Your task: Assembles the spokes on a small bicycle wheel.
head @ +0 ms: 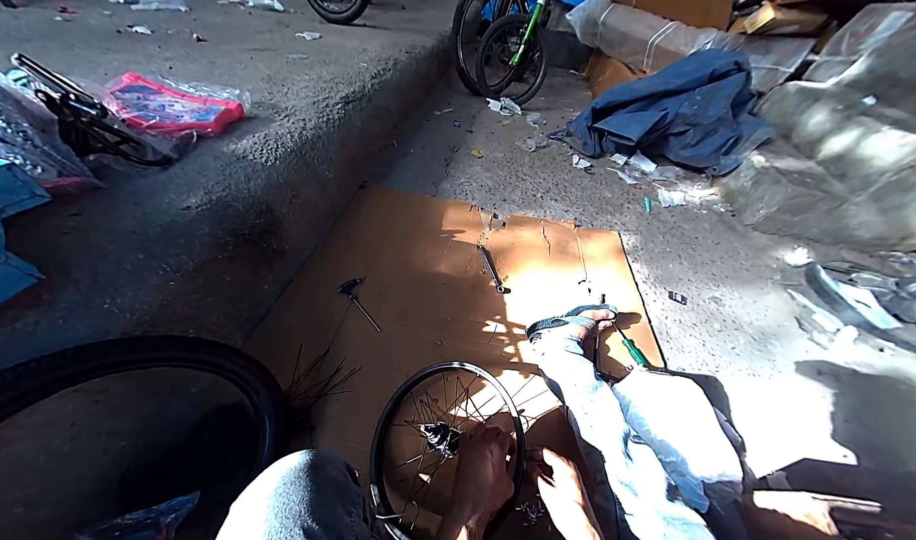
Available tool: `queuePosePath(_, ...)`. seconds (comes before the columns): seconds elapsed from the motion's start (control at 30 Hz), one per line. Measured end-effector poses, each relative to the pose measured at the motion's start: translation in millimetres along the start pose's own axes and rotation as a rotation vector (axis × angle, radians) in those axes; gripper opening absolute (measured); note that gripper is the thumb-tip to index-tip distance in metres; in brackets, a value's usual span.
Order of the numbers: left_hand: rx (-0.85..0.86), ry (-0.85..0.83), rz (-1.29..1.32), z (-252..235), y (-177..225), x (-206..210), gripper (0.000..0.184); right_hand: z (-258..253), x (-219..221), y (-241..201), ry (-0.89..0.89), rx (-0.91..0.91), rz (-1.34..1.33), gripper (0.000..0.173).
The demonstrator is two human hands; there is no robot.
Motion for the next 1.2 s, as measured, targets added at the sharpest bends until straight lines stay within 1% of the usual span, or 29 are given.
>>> queuePosePath(0.07, 0.042, -0.013, -0.016, -0.1, -0.5, 7.8, 0.026, 0.0, 0.6, 1.8, 0.001, -0.055, 0.041, 0.016)
queuePosePath(0.17, 0.154, 0.093, 0.055, -4.7, -7.6, 16.3, 0.023, 3.2, 1.2, 3.2, -0.005, -0.108, 0.055, 0.017)
queuePosePath(0.2, 0.19, 0.08, 0.085, -6.1, -8.9, 16.0, 0.023, 4.4, 0.9, 3.6, -0.014, -0.106, 0.04, 0.018)
queuePosePath(0.27, 0.224, 0.002, 0.111, -9.4, -10.0, 11.4, 0.025, 3.5, -0.4, 1.5, -0.054, -0.072, -0.002, 0.018)
queuePosePath(0.33, 0.251, -0.057, 0.094, -12.3, -10.5, 7.4, 0.028, 1.4, 0.3, -1.1, -0.06, -0.058, -0.013, 0.024)
queuePosePath(0.37, 0.258, -0.082, 0.072, -13.3, -10.9, 7.6, 0.03, 0.6, 1.3, -0.8, -0.051, -0.062, -0.003, 0.024)
queuePosePath(0.43, 0.246, -0.093, 0.032, -13.8, -11.5, 10.5, 0.033, -1.3, 3.5, 2.3, -0.017, -0.106, 0.026, 0.018)
queuePosePath(0.47, 0.214, -0.083, 0.055, -13.4, -12.4, 11.6, 0.034, -1.6, 3.9, 3.5, -0.011, -0.13, 0.04, 0.016)
queuePosePath(0.57, 0.096, -0.034, 0.238, -15.6, -16.0, 11.6, 0.036, 0.8, 3.7, 2.1, 0.01, -0.19, 0.069, 0.017)
queuePosePath(0.67, 0.039, -0.047, 0.381, -17.3, -17.1, 10.6, 0.034, 2.5, 2.3, 0.1, 0.001, -0.178, 0.055, 0.019)
queuePosePath(0.73, 0.038, -0.06, 0.38, -18.1, -16.4, 10.2, 0.032, 1.7, 1.8, -2.1, -0.033, -0.15, 0.017, 0.023)
queuePosePath(0.8, 0.021, -0.102, 0.296, -17.1, -10.9, 10.4, 0.032, 1.1, 3.2, -1.6, -0.061, -0.117, 0.009, 0.027)
queuePosePath(0.87, -0.01, -0.117, 0.181, -16.4, -4.9, 10.5, 0.033, 1.0, 4.5, -0.2, -0.038, -0.127, 0.028, 0.021)
queuePosePath(0.93, -0.023, -0.1, 0.146, -16.0, -3.6, 11.1, 0.036, 2.6, 3.3, -1.3, -0.023, -0.159, 0.066, 0.017)
queuePosePath(1.03, 0.003, -0.077, 0.315, -17.1, -9.8, 9.1, 0.038, 4.4, 1.3, -3.8, -0.025, -0.181, 0.071, 0.02)
queuePosePath(1.13, 0.017, -0.087, 0.451, -19.3, -17.1, 9.4, 0.043, 2.9, 1.8, -5.3, -0.056, -0.114, -0.024, 0.024)
queuePosePath(1.2, 0.01, -0.076, 0.463, -19.2, -17.3, 9.2, 0.041, 1.8, 2.1, -8.5, -0.078, -0.072, -0.078, 0.027)
Point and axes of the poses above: each hand's wrist, its own z-axis away from the middle knuckle, its own x-axis out of the palm, y = z × x, the point moved 5 cm from there along -z, towards the middle knuckle, and after that the axes turned 6 degrees about y, right-handed, at the moved point
